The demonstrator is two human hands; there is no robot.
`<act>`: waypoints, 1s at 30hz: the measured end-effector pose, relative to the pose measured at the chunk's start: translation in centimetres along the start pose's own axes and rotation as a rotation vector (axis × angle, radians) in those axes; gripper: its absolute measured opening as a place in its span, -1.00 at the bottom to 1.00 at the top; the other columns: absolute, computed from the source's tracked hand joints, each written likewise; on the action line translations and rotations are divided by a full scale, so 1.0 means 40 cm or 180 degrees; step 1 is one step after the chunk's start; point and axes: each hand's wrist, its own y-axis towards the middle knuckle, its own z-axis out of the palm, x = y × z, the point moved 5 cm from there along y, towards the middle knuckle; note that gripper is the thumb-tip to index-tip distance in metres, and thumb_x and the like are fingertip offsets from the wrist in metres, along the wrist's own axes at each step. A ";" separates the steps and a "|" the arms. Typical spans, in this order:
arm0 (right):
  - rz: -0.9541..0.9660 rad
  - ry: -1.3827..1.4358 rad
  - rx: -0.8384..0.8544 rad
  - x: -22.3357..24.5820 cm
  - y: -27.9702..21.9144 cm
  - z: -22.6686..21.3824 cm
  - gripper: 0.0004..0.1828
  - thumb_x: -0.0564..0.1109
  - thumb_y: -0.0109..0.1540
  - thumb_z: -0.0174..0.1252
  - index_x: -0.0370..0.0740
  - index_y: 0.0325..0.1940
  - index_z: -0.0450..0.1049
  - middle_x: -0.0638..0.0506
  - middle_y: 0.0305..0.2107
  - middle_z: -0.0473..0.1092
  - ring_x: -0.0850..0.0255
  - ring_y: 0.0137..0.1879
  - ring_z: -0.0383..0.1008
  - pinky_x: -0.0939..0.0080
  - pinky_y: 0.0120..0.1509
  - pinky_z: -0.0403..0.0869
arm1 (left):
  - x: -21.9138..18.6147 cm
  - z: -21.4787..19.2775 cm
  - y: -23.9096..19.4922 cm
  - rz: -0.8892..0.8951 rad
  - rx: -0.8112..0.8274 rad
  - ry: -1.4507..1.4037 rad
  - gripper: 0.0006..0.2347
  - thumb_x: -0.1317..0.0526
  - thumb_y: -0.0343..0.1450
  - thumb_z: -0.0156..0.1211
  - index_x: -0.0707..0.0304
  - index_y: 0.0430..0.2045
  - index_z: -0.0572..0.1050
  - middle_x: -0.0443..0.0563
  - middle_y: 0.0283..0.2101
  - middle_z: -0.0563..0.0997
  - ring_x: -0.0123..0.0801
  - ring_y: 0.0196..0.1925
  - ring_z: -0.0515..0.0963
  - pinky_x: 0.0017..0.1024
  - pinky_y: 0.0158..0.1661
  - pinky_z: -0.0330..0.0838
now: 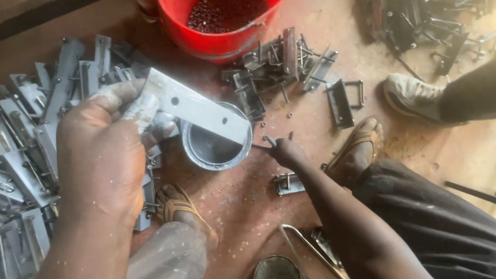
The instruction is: Manually applying a dark coating to metal brackets using a cloth and sorting them into piles on the floor.
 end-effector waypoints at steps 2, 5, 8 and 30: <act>0.0947 0.1415 0.0082 -0.050 -0.065 -0.087 -0.59 -0.14 0.34 -0.02 0.02 0.29 0.29 -0.06 -0.27 0.37 0.12 -0.30 0.46 0.12 -0.31 0.53 | -0.015 0.009 -0.015 0.0072 0.0097 0.0020 -0.83 0.39 0.41 0.20 0.19 -0.19 0.65 -0.08 -0.25 0.71 -0.57 -0.44 0.59 -0.69 -0.44 0.57; 0.1278 0.1409 -0.0076 -0.122 -0.032 0.049 -0.60 -0.10 0.32 0.00 -0.35 0.19 0.36 -0.18 -0.15 0.38 0.13 -0.41 0.43 0.12 -0.42 0.39 | -0.023 0.014 -0.023 0.0218 0.0112 0.0168 -0.88 0.31 0.44 0.25 0.11 -0.21 0.67 -0.18 -0.34 0.71 -0.62 -0.46 0.60 -0.67 -0.44 0.55; 0.1453 0.1425 -0.0044 -0.108 -0.117 -0.001 -0.72 -0.10 0.33 0.00 -0.27 0.07 0.35 -0.05 -0.32 0.42 0.25 -0.48 0.35 0.22 -0.52 0.33 | -0.015 0.014 -0.025 0.0328 0.0100 0.0227 -0.87 0.34 0.43 0.27 0.07 -0.22 0.66 -0.19 -0.36 0.71 -0.64 -0.52 0.60 -0.67 -0.52 0.54; 0.5019 0.6996 -0.1400 0.101 -0.499 -0.011 -0.81 -0.33 0.03 0.18 -0.18 -0.46 0.29 -0.04 -0.64 0.30 0.22 -0.58 0.28 0.24 -0.52 0.11 | -0.005 0.065 -0.025 0.0512 0.0311 0.0033 -0.97 0.26 0.47 0.37 0.15 -0.31 0.63 -0.15 -0.38 0.65 -0.63 -0.46 0.64 -0.74 -0.51 0.64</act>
